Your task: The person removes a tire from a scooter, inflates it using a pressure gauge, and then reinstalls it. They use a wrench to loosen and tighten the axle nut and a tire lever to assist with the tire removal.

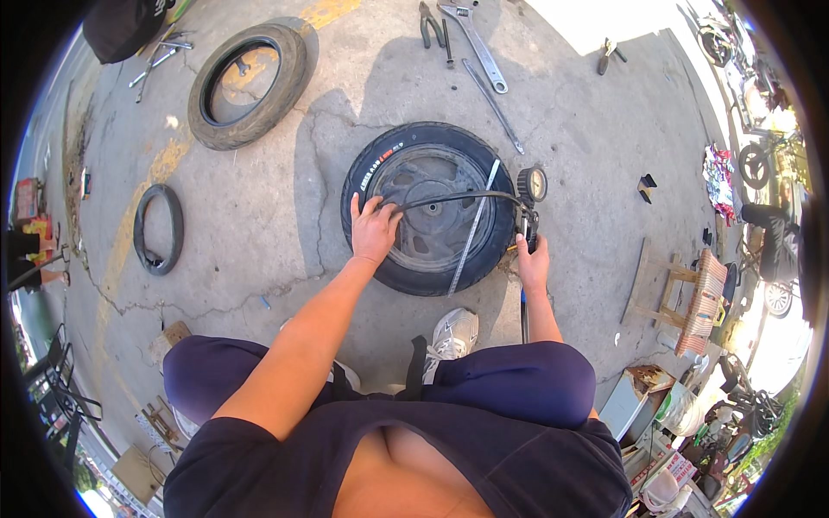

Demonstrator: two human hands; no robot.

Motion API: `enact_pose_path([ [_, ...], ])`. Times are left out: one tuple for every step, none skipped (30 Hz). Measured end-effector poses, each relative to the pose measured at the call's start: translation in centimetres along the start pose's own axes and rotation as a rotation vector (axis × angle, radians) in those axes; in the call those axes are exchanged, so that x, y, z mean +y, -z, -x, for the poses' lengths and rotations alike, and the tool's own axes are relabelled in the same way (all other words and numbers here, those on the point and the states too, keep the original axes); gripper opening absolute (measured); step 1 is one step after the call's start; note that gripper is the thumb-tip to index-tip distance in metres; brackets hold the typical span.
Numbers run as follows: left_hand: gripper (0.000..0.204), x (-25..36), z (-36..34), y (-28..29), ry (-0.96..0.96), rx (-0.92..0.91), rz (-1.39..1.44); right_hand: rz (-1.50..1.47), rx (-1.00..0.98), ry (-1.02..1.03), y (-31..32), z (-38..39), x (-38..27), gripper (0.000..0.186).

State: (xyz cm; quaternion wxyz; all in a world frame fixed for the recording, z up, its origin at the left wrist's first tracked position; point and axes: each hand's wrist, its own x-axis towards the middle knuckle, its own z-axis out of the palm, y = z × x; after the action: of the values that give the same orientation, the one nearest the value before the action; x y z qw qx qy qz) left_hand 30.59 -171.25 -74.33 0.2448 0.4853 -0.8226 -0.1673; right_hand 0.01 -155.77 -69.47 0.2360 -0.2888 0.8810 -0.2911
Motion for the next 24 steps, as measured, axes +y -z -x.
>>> enact_pose_path([
  [0.020, 0.1, 0.0, -0.1, 0.002, -0.003, -0.006, 0.005, 0.001, 0.005, 0.1, -0.2, 0.0, 0.059],
  [0.021, -0.1, 0.0, 0.1, 0.007, -0.004, -0.018, 0.007, -0.004, 0.013, -0.2, -0.3, -0.1, 0.061],
  [0.021, -0.2, 0.0, 0.1, 0.006, -0.004, -0.008, 0.017, -0.003, 0.002, -0.3, -0.4, -0.2, 0.063],
  [0.021, -0.1, 0.0, -0.1, 0.009, 0.000, 0.003, 0.030, -0.004, -0.005, -0.3, -0.5, 0.0, 0.064],
  [0.020, -0.3, 0.1, 0.1, 0.024, 0.009, -0.002, 0.037, -0.021, -0.003, -0.7, -0.6, -0.1, 0.066],
  [0.020, -0.4, 0.0, 0.4, 0.028, 0.014, -0.008, 0.054, -0.038, -0.032, -0.8, -0.5, -0.4, 0.069],
  [0.020, -0.2, 0.0, 0.5, 0.040, -0.010, -0.007, 0.048, -0.032, -0.029, -0.8, -0.5, -0.1, 0.068],
  [0.020, -0.3, -0.1, 0.5, 0.044, -0.025, 0.001, 0.010, -0.055, -0.044, -0.7, -0.5, 0.3, 0.066],
  [0.020, -0.2, -0.1, 0.5, 0.037, -0.012, 0.006, -0.026, -0.082, -0.059, -0.6, -0.7, 0.9, 0.063],
  [0.020, -0.4, 0.0, 0.3, 0.039, -0.021, 0.027, -0.042, -0.112, -0.089, -0.6, -0.8, 1.6, 0.062],
  [0.020, -0.7, 0.2, 0.2, 0.038, -0.014, 0.030, -0.024, -0.119, -0.085, -0.7, -1.0, 2.2, 0.062],
  [0.021, -0.6, 0.2, 0.5, 0.033, -0.026, 0.016, -0.047, -0.135, -0.073, -0.8, -1.3, 3.3, 0.063],
  [0.024, -0.6, 0.3, 0.6, 0.042, -0.056, -0.003, -0.060, -0.148, -0.053, -0.8, -1.2, 3.2, 0.065],
  [0.025, -0.7, 0.6, 0.8, 0.045, -0.066, -0.025, -0.050, -0.179, -0.099, -0.9, -0.8, 2.2, 0.066],
  [0.025, -0.8, 0.8, 0.8, 0.048, -0.057, -0.011, -0.060, -0.155, -0.080, -1.2, -1.0, 2.7, 0.067],
  [0.026, -0.8, 1.0, 0.7, 0.063, -0.053, -0.010, -0.046, -0.173, -0.080, -1.2, -1.0, 2.7, 0.067],
  [0.027, -0.7, 0.7, 0.9, 0.057, -0.040, 0.003, -0.037, -0.170, -0.081, -1.2, -1.6, 3.5, 0.069],
  [0.027, -0.4, 0.5, 0.9, 0.044, -0.030, 0.027, -0.011, -0.148, -0.076, -1.1, -2.2, 4.5, 0.069],
  [0.028, -0.6, 0.9, 1.0, 0.068, -0.050, 0.030, -0.003, -0.195, -0.083, -1.2, -2.4, 4.4, 0.069],
  [0.028, -0.7, 1.3, 1.0, 0.090, -0.069, 0.037, 0.009, -0.239, -0.090, -1.1, -2.6, 4.3, 0.068],
  [0.028, -0.6, 1.2, 1.1, 0.108, -0.097, 0.057, 0.019, -0.264, -0.055, -0.6, -3.4, 5.4, 0.069],
  [0.028, -0.4, 0.9, 0.8, 0.091, -0.081, 0.059, 0.025, -0.278, -0.021, 0.1, -4.9, 7.3, 0.069],
  [0.028, -0.2, 0.6, 0.6, 0.079, -0.065, 0.074, 0.031, -0.298, 0.012, 0.3, -5.9, 8.2, 0.069],
  [0.028, -0.3, 0.7, 0.5, 0.080, -0.052, 0.080, 0.138, -0.409, -0.032, 0.7, -6.1, 7.3, 0.070],
])
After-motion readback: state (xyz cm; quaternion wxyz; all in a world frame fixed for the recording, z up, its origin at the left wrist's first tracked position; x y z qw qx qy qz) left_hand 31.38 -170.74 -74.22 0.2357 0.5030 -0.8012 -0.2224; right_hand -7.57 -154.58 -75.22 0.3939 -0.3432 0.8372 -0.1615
